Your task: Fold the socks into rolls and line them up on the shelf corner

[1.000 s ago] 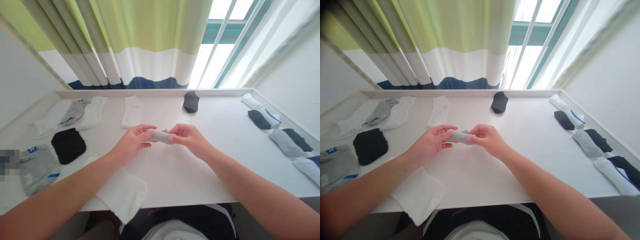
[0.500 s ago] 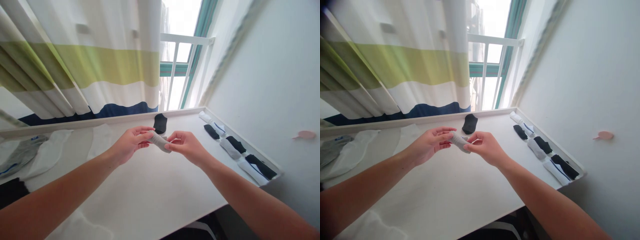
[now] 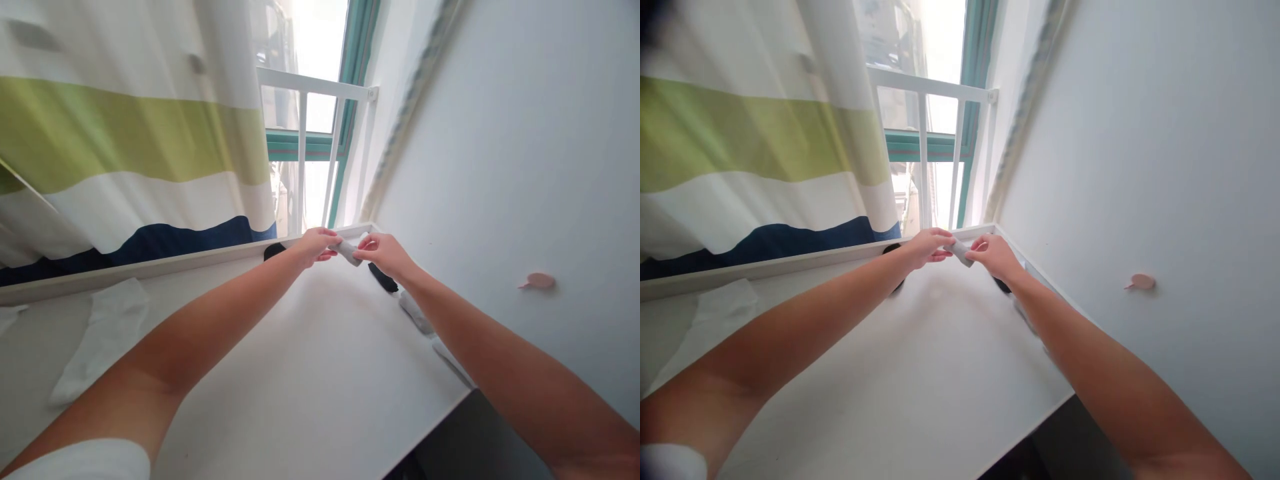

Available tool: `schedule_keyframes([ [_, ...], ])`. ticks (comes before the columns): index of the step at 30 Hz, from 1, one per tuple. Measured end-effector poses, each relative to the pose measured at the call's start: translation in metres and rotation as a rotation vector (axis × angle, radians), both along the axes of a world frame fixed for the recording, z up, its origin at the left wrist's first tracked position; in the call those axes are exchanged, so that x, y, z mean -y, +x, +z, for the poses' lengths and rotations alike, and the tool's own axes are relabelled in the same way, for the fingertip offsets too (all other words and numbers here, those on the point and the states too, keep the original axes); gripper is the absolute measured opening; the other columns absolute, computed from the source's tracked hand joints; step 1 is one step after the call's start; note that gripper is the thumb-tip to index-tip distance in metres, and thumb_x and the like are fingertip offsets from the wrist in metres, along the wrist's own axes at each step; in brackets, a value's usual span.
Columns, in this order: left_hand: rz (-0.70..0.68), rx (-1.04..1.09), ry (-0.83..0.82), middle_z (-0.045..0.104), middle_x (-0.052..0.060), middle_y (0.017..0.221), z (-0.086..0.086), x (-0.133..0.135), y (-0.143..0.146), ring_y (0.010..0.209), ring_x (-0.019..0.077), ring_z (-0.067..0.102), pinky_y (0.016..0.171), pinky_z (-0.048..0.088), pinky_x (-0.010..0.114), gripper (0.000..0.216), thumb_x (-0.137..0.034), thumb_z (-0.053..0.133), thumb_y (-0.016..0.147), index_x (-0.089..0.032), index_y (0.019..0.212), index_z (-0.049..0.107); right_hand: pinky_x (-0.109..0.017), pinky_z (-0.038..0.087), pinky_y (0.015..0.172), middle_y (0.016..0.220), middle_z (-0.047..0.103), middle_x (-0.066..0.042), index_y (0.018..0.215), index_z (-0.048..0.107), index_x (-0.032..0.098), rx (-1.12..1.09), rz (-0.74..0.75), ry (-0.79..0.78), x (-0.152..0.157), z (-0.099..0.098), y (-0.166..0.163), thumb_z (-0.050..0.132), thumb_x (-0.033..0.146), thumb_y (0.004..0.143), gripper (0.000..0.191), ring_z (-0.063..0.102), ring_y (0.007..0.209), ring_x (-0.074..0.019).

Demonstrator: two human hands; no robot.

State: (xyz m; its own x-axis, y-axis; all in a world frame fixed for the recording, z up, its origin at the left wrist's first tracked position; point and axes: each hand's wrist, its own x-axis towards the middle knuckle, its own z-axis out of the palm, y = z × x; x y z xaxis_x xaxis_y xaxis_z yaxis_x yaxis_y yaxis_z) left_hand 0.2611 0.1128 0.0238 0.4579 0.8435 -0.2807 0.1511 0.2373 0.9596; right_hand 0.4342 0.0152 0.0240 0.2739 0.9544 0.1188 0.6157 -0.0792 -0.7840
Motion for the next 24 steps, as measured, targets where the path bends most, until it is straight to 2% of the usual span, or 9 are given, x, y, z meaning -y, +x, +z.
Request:
schedule_keyframes([
  [5, -0.005, -0.085, 0.006, 0.072, 0.005, 0.084, -0.015, -0.033, 0.047, 0.073, 0.0155, 0.07, 0.076, 0.053, 0.03, 0.024, -0.019, 0.085, 0.08, -0.017, 0.095, 0.067, -0.027, 0.044, 0.063, 0.084, 0.075, -0.003, 0.082, 0.065, 0.02, 0.151, -0.044, -0.124, -0.035, -0.01, 0.034, 0.077, 0.028, 0.073, 0.018, 0.064, 0.07, -0.0159],
  [11, -0.037, -0.189, 0.051, 0.071, 0.006, 0.081, -0.031, -0.056, 0.084, 0.073, 0.0178, 0.07, 0.07, 0.052, 0.03, 0.03, -0.02, 0.09, 0.073, -0.016, 0.093, 0.067, -0.027, 0.043, 0.064, 0.083, 0.073, -0.002, 0.079, 0.063, 0.02, 0.244, -0.079, -0.205, -0.057, -0.026, 0.059, 0.075, 0.022, 0.072, 0.015, 0.064, 0.074, -0.0169],
  [18, -0.073, -0.27, 0.101, 0.07, 0.005, 0.078, -0.046, -0.064, 0.112, 0.07, 0.0182, 0.069, 0.067, 0.05, 0.03, 0.025, -0.016, 0.086, 0.076, -0.016, 0.092, 0.067, -0.026, 0.043, 0.067, 0.086, 0.074, -0.002, 0.087, 0.064, 0.021, 0.372, -0.087, -0.303, -0.065, -0.041, 0.074, 0.072, 0.018, 0.074, 0.015, 0.064, 0.077, -0.0166],
  [24, -0.071, -0.301, 0.094, 0.069, 0.005, 0.075, -0.057, -0.067, 0.121, 0.069, 0.0185, 0.07, 0.064, 0.05, 0.028, 0.029, -0.021, 0.087, 0.077, -0.016, 0.097, 0.067, -0.028, 0.042, 0.072, 0.095, 0.076, -0.004, 0.093, 0.066, 0.022, 0.494, -0.075, -0.321, -0.069, -0.05, 0.076, 0.069, 0.02, 0.081, 0.012, 0.066, 0.085, -0.018],
])
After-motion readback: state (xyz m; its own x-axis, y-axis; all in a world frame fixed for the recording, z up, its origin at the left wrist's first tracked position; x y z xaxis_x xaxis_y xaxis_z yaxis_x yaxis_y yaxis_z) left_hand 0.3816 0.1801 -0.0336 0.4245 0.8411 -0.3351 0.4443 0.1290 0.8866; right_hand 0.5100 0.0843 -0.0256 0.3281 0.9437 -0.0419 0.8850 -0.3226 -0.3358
